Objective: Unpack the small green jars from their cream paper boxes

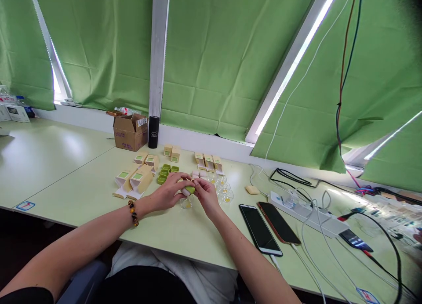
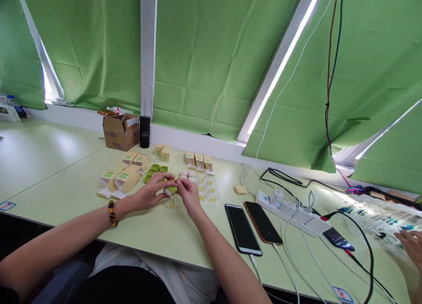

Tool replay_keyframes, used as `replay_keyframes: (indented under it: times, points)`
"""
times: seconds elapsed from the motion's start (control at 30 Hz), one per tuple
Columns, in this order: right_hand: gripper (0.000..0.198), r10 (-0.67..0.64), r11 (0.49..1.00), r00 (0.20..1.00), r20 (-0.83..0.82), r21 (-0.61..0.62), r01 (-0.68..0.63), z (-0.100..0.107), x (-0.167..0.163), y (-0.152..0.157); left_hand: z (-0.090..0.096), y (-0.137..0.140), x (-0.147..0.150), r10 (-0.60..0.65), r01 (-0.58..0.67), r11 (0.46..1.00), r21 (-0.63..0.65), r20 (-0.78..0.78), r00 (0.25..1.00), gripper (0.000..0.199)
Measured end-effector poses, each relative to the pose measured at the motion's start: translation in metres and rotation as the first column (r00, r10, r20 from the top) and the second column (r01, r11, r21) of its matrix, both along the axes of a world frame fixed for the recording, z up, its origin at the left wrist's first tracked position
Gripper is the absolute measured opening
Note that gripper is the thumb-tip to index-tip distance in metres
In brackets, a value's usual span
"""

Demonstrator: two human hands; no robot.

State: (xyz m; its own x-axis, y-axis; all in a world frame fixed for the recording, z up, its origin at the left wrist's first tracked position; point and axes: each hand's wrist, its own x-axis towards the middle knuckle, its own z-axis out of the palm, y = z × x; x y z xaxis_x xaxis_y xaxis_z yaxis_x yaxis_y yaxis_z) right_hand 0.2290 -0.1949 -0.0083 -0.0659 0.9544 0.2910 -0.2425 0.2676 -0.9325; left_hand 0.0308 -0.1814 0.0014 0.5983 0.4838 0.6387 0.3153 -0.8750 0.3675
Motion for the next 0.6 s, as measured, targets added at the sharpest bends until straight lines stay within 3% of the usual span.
replay_keyframes:
  times: [0.1,0.17,0.2,0.27,0.4,0.5,0.6]
  points:
    - [0.043,-0.025,0.998,0.995,0.092,0.061,0.019,0.004,0.001,-0.003,-0.001,0.005,0.000,0.038,-0.034,0.999,-0.036,0.117,0.992,0.045]
    - [0.031,-0.168,0.970,0.939,0.300,0.219,0.104,0.007,0.003,-0.009,0.002,0.008,0.000,0.087,-0.079,0.996,-0.043,0.232,0.969,0.044]
    - [0.022,-0.264,0.937,0.864,0.428,0.327,0.124,0.009,0.004,-0.012,0.004,0.009,0.000,0.115,-0.107,0.993,-0.044,0.289,0.950,0.042]
    - [0.009,-0.416,0.866,0.639,0.647,0.495,0.063,0.014,0.006,-0.020,0.007,0.012,0.000,0.165,-0.156,0.986,-0.056,0.373,0.913,0.041]
    - [0.021,-0.440,0.868,0.245,0.864,0.479,-0.130,0.020,0.009,-0.032,0.007,0.017,0.000,0.234,-0.202,0.972,-0.120,0.407,0.883,0.041]
    - [0.020,-0.415,0.890,0.059,0.908,0.418,-0.179,0.021,0.009,-0.033,0.005,0.018,-0.001,0.259,-0.217,0.965,-0.149,0.400,0.879,0.040]
    - [0.018,-0.386,0.906,-0.006,0.922,0.379,-0.188,0.024,0.011,-0.032,0.005,0.018,0.000,0.266,-0.220,0.963,-0.158,0.392,0.881,0.040]
